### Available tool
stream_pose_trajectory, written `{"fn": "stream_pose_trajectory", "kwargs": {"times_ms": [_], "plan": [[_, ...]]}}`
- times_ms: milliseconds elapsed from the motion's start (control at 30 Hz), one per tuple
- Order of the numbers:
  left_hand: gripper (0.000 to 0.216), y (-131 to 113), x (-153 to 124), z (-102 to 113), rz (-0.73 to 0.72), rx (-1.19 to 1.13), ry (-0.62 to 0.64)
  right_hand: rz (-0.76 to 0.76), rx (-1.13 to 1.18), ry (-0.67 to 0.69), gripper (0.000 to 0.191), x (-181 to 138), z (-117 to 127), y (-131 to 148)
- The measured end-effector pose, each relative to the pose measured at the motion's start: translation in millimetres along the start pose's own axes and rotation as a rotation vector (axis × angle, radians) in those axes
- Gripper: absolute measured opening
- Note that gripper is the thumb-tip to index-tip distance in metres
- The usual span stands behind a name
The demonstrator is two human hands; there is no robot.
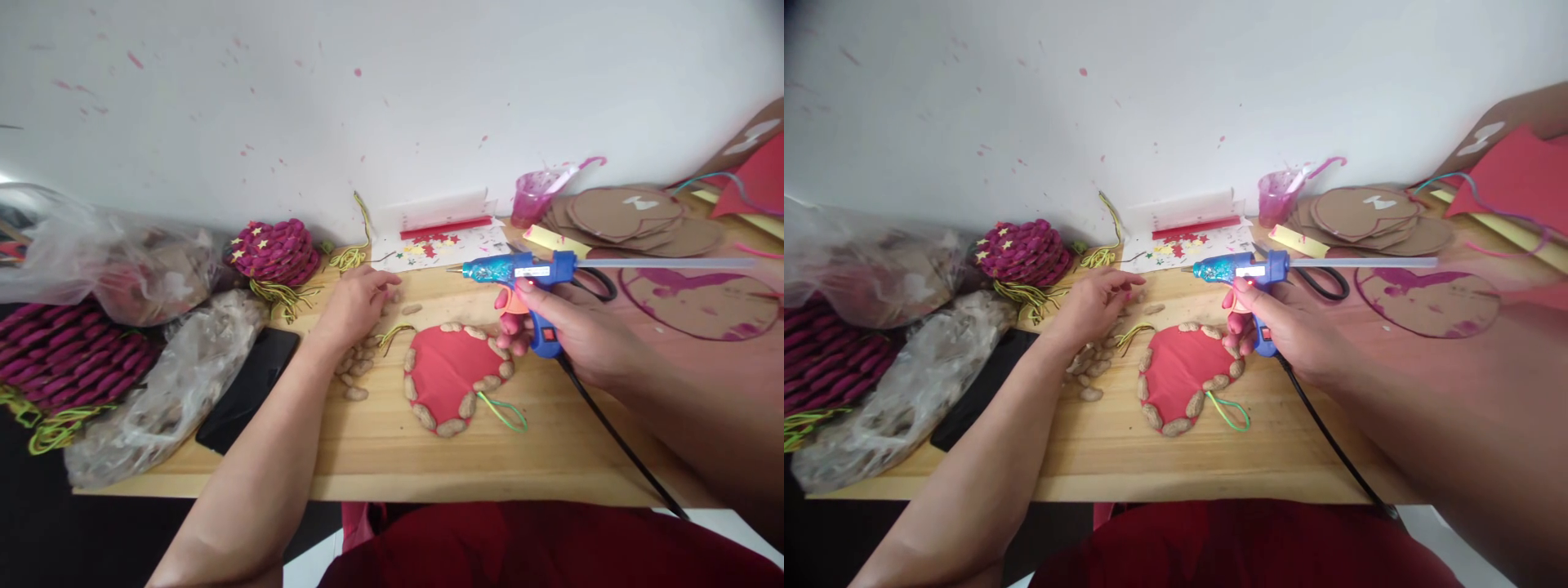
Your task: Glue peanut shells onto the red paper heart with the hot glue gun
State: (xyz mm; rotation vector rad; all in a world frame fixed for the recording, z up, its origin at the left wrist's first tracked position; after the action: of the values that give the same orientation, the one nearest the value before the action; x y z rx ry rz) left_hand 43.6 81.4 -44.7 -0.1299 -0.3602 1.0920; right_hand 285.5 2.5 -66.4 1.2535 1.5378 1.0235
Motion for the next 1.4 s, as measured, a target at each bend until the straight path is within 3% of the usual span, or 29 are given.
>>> {"fn": "stream_pose_trajectory", "kwargs": {"times_ms": [100,300,400,600,767,933,1067,1233,1400], "plan": [[0.03,-1.3,0.5,-4.9,-0.034,0.05,0.027,0.003,-0.006,-0.007,0.039,-1.0,-0.1,1.4],[0.012,3.8,0.6,-1.8,0.045,0.121,0.005,0.007,0.0,-0.018,0.041,-1.4,-1.3,4.5],[0.015,8.0,0.4,1.4,0.061,0.145,-0.006,0.006,0.002,-0.009,0.041,-0.9,-1.1,3.1],[0.014,9.3,0.7,6.0,0.069,0.061,-0.073,0.006,0.006,-0.002,0.039,-2.1,-1.4,1.7],[0.013,-2.1,1.4,-3.5,0.016,0.116,0.006,-0.019,0.002,-0.009,0.037,-3.8,-3.5,3.5],[0.011,-5.5,1.1,0.7,0.074,0.148,0.028,-0.018,0.004,-0.011,0.041,-2.6,-3.4,2.8],[0.012,-20.9,-7.6,7.0,0.157,0.016,0.095,-0.016,0.017,-0.026,0.039,-2.2,-2.5,2.2],[0.014,-55.7,-22.2,4.9,0.062,-0.012,0.165,-0.008,0.02,0.004,0.039,-1.0,-3.9,0.9],[0.014,-64.2,-26.4,-1.0,0.025,0.063,0.197,-0.007,0.013,0.014,0.04,-1.0,-3.9,1.7]]}}
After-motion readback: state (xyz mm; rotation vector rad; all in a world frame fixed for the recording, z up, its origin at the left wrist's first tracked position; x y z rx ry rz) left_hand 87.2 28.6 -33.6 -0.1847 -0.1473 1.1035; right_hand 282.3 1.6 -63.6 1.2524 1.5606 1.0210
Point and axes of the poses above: each hand's wrist, its own x-axis towards the middle knuckle, its own z-axis out of the back of the hand, y = z × x, the point moved 7 cm from there along x, towards the middle knuckle, and after that the axes turned 8 degrees about x, right-handed, at the moved point
